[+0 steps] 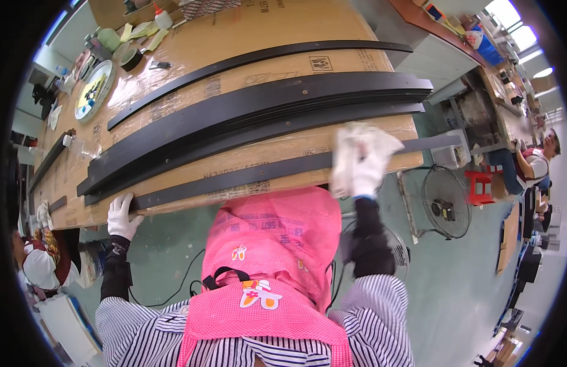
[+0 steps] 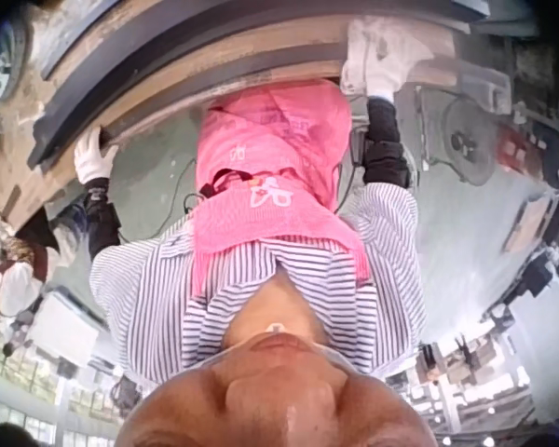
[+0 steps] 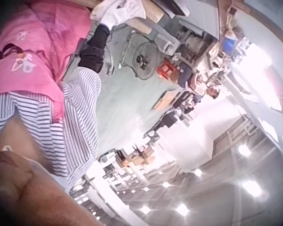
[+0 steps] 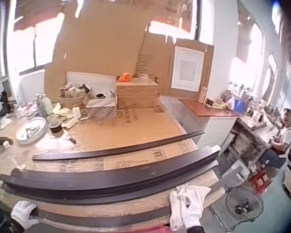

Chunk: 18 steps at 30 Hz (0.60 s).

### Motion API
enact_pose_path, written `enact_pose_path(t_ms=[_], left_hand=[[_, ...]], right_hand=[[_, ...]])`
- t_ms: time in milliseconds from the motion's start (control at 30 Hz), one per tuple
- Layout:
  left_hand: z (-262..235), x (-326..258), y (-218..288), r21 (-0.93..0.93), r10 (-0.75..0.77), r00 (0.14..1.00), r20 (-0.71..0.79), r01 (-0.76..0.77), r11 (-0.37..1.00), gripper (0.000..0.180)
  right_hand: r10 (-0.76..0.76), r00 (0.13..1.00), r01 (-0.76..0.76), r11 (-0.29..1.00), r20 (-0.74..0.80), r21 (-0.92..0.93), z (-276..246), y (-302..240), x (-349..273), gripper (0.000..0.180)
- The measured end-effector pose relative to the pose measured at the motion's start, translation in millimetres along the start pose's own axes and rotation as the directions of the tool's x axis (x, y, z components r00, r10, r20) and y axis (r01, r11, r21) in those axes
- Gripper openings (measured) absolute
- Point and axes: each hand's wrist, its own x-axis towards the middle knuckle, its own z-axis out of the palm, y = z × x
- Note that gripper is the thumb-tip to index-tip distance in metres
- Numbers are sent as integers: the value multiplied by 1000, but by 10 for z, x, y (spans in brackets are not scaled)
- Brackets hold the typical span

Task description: Wiping down long black structural parts with a cloth in a furniture manufacturing workshop.

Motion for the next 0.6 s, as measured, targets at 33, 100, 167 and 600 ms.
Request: enact_pose_path(t_ms=[33,100,167,600], left_hand=[[-26,-47,-23,8,-16,1000,1,16,1000,78],[-8,46,12,-132,-64,998,17,66,989,80],[101,0,-31,-133,-48,999,-10,46,990,81],[135,167,1452,-403,311,940,-144,-342,849,57]], right_hand=[[-336,939,318,930,77,183,151,-427,-228,26],[-629,775,631,773,-55,60,588,-978,-861,27],[-306,780,361,932,546,7,827,-1705,-1417,41],[-102,982,44,943,-161,-330,-353,881,428,52]])
